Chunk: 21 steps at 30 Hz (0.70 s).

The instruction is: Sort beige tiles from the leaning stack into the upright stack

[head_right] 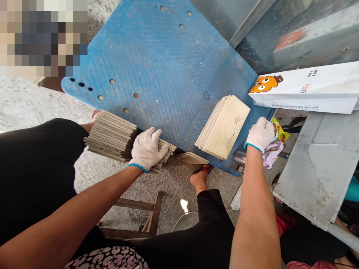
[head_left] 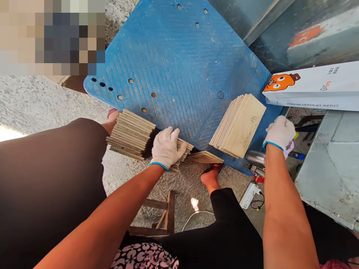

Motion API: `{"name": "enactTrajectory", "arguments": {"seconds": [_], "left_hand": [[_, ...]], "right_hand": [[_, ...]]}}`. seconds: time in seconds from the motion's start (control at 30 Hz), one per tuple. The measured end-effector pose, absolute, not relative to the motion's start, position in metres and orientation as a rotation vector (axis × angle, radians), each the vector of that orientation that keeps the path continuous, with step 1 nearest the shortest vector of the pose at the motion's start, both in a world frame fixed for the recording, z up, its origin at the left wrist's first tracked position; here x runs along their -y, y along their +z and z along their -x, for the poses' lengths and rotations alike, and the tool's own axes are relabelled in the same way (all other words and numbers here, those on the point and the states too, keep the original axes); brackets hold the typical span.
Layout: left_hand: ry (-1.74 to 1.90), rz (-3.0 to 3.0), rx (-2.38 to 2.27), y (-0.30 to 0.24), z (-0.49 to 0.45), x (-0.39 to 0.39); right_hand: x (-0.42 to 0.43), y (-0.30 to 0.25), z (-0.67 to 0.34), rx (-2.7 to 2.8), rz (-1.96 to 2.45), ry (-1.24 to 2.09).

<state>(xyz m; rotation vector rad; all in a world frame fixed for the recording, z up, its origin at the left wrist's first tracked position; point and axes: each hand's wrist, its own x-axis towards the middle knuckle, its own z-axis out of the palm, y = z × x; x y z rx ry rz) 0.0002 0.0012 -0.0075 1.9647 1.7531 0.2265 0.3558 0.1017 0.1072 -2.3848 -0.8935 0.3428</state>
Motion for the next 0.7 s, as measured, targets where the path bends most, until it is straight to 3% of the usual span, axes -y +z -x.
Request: {"name": "enactTrajectory", "arguments": {"seconds": [0.2,0.3,0.37,0.5,0.7], "left_hand": [[0.236,-1.934,-1.755,-0.007,-0.001,0.000],[0.232,-1.937,-1.751,-0.008,-0.002,0.001],[0.238,-1.929,-1.746,-0.008,-0.002,0.001],[0.263,-1.889,-1.732,-0.010,-0.002,0.001],[0.240,-1.911,-1.738,-0.009,-0.003,0.001]], "right_hand": [[0.009,0.107,-0.322,0.980,2.368,0.290],[0.076,0.098,-0.303,1.183,2.479,0.424],[0.102,0.088,-0.293,1.345,2.507,0.687],[0.107,0.060,-0.281,0.861,2.507,1.052],[0.091,0.018,-0.262,0.353,2.406,1.103]]}}
